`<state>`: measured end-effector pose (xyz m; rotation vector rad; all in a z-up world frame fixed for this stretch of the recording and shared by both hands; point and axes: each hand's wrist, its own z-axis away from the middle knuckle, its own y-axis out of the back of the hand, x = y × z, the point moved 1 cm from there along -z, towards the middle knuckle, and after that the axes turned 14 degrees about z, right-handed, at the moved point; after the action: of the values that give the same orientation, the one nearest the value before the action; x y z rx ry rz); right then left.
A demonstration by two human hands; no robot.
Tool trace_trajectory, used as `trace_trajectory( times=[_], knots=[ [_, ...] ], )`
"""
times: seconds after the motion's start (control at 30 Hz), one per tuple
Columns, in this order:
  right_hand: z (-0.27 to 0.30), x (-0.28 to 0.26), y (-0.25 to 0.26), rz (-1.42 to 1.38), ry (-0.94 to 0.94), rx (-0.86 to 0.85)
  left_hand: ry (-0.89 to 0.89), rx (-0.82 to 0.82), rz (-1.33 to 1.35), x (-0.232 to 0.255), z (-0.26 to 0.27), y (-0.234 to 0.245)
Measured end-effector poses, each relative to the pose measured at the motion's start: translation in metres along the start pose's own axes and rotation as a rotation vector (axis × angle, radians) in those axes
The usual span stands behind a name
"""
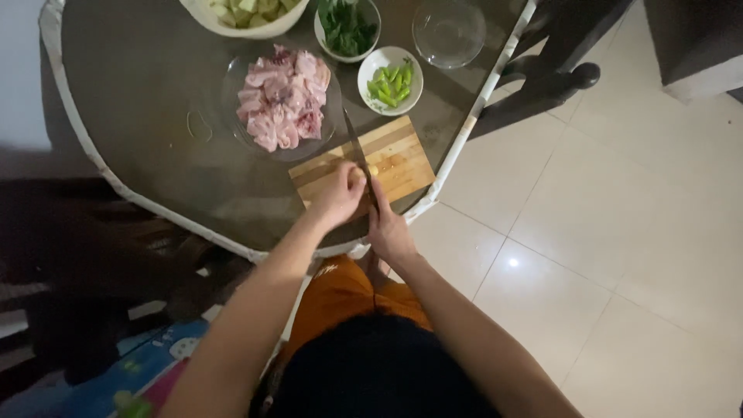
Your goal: The person is slicing and mincing ginger on a wooden cutting board on a glass-topped dining table.
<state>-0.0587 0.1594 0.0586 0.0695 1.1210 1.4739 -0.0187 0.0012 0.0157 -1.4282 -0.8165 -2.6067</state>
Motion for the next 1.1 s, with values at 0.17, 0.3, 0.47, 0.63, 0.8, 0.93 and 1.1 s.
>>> trace_trajectory(
  times=[0.17, 0.3, 0.47, 0.63, 0.8, 0.93, 1.1],
  knots=[
    [-0.004, 0.020, -0.010, -0.152, 0.039, 0.083, -0.103, -0.015, 0.153, 0.004, 0.025, 0.007],
    [0.011, 0.005, 0.020, -0.338, -0.024, 0.044, -0.176, 0.026, 0.331, -0.017, 0.032, 0.012],
    [0.014, 0.027, 0.023, -0.247, 0.223, 0.154, -0.255, 0.178, 0.162, -0.015, 0.041, 0.020],
    [0.022, 0.037, 0.028, -0.253, 0.167, 0.069, -0.486, 0.169, 0.134, -0.002, 0.051, 0.026],
    [0.033, 0.045, 0.032, -0.129, 0.064, 0.065, -0.462, 0.120, 0.172, -0.012, 0.049, 0.015],
    [0.034, 0.059, 0.021, -0.161, 0.116, 0.098, -0.415, 0.134, 0.324, -0.021, 0.050, 0.010],
    [0.038, 0.063, 0.011, -0.186, 0.384, 0.238, -0.364, 0.113, 0.259, -0.019, 0.053, 0.010]
  ],
)
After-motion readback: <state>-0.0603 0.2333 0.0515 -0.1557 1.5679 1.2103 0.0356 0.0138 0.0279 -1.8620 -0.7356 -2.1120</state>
